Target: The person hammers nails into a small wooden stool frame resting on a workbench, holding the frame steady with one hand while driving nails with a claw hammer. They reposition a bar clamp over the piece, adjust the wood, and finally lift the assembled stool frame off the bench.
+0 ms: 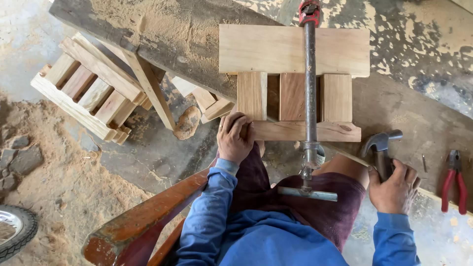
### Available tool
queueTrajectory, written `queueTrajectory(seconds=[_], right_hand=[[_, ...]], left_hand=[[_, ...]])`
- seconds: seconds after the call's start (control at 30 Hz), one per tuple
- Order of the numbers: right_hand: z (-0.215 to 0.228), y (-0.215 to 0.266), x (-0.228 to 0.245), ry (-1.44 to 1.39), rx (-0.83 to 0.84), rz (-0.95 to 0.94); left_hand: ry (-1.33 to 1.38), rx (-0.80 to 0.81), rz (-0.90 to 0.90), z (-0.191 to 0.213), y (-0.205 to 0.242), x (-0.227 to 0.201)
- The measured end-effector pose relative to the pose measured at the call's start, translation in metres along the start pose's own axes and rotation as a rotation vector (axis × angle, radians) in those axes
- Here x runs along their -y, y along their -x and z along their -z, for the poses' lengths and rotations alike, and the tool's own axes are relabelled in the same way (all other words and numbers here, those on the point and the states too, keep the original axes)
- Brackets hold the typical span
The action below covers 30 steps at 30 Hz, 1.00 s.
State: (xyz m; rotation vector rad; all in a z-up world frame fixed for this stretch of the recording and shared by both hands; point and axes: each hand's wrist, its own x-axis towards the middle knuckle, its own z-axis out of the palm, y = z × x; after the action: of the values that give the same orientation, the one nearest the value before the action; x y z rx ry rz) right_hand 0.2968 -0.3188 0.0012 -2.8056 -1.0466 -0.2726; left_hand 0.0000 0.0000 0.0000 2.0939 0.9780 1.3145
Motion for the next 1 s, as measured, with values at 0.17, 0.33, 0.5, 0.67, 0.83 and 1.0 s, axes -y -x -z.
queueTrajectory(seconds=[0.17, 0.33, 0.5, 0.67, 0.83, 1.0], right_hand=[[0.002, -0.008, -0.005, -0.020, 0.065, 0.017], [0.030, -0.007, 0.018, -0.077, 0.063, 0.074], [0.108, 0.001, 0.122, -0.980, 0.180, 0.084], [0.118, 0.000, 0.221, -0.787, 0.311, 0.263], [0.107, -0.006, 0.259, -0.608, 0.244, 0.566], [0.120, -0.009, 0.260, -0.755, 0.409, 0.213]], left_hand=[[-0.013, 0.030, 0.025, 0.000, 0.002, 0.001], [-0.057, 0.034, 0.001, 0.001, -0.002, 0.003], [-0.013, 0.041, 0.027, 0.001, -0.001, 0.006], [-0.015, 0.034, 0.048, 0.001, -0.005, 0.005], [0.028, 0.009, 0.069, -0.001, 0.002, 0.013], [0.050, 0.011, 0.018, -0.002, 0.004, 0.017]])
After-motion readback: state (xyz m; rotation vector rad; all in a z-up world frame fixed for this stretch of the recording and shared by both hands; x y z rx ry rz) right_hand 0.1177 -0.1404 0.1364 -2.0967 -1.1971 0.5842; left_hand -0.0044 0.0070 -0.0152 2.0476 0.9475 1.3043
